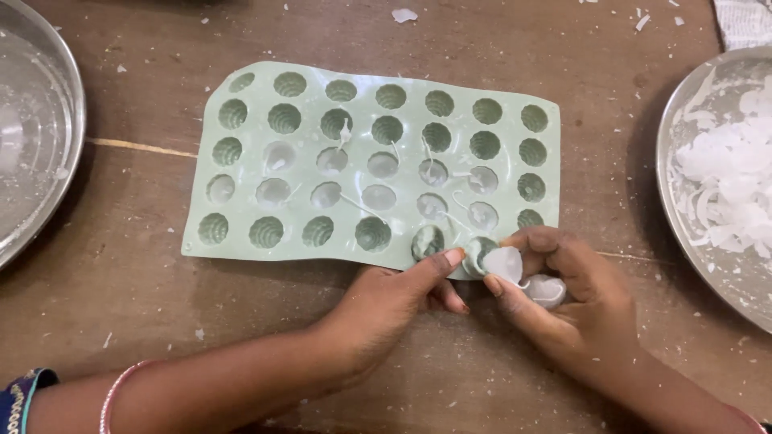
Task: Removing small white candles from a silicone mold by hand.
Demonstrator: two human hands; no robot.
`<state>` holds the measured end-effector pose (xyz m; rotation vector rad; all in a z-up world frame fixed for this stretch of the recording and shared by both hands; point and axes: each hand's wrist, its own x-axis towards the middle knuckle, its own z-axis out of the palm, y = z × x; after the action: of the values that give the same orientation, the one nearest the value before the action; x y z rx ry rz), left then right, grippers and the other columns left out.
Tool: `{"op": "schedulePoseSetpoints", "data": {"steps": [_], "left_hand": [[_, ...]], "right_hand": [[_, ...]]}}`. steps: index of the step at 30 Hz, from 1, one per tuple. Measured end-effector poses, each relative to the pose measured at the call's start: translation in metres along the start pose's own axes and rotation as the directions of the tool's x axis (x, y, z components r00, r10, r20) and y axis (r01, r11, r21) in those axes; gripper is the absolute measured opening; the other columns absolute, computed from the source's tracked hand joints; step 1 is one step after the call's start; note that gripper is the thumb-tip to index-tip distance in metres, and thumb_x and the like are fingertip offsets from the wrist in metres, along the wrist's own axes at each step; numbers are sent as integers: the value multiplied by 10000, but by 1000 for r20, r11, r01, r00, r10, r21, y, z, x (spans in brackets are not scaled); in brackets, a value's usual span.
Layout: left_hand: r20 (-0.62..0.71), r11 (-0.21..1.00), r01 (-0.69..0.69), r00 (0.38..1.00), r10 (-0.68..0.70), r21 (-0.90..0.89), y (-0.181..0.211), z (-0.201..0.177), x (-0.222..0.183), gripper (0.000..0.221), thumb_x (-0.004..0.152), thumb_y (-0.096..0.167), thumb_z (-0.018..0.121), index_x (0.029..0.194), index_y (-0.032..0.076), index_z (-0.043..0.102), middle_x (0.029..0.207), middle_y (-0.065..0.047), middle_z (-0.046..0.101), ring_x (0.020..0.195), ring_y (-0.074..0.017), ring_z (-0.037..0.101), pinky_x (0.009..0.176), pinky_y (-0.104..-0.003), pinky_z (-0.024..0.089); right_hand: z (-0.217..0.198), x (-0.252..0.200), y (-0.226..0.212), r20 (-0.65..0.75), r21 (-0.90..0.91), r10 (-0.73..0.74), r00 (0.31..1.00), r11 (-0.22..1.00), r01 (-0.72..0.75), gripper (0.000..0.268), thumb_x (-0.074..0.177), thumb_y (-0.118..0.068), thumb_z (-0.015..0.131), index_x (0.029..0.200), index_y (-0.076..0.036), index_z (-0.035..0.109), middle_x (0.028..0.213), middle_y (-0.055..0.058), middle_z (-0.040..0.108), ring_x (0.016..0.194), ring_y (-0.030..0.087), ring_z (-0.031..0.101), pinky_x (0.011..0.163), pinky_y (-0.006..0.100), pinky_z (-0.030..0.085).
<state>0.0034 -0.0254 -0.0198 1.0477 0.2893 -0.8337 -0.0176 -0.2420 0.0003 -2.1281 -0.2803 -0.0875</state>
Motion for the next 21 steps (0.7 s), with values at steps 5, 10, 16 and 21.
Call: {"op": "schedulePoseSetpoints", "data": {"steps": [5,10,16,21], "left_hand": [[-17,999,-5,1000,6,37,6,3,-3,390,974,376,618,1076,22,746,820,-29,709,875,-122,612,897,-307,475],[-24,997,-26,999,28,79,8,5,-5,374,958,388,628,1093,60,746,788,-25,692,833,-115,587,853,-290,455],[-10,994,-30,999,31,102,9,7,-8,426,958,415,632,1134,33,701,783,-30,687,795,-122,633,828,-295,490],[25,993,-103,994,102,56,11,9,-7,400,947,384,643,1160,47,674,916,10,691,769,-113,647,741,-279,500]], "right_hand": [[-4,-3,2,-25,-21,-36,999,999,36,419,834,-102,795,1187,33,614,929,39,720,787,62,661,674,204,535],[-5,-6,5,-57,-65,-48,997,997,44,419,821,-131,803,1163,25,617,913,35,700,784,64,640,685,202,518],[-7,-10,11,-89,-63,-70,994,996,64,388,824,-168,808,1130,-5,635,880,18,671,751,72,609,667,204,495],[-13,-2,8,-95,-355,-168,981,926,124,485,669,-246,866,1048,-30,654,769,68,692,638,161,685,585,285,528]]}}
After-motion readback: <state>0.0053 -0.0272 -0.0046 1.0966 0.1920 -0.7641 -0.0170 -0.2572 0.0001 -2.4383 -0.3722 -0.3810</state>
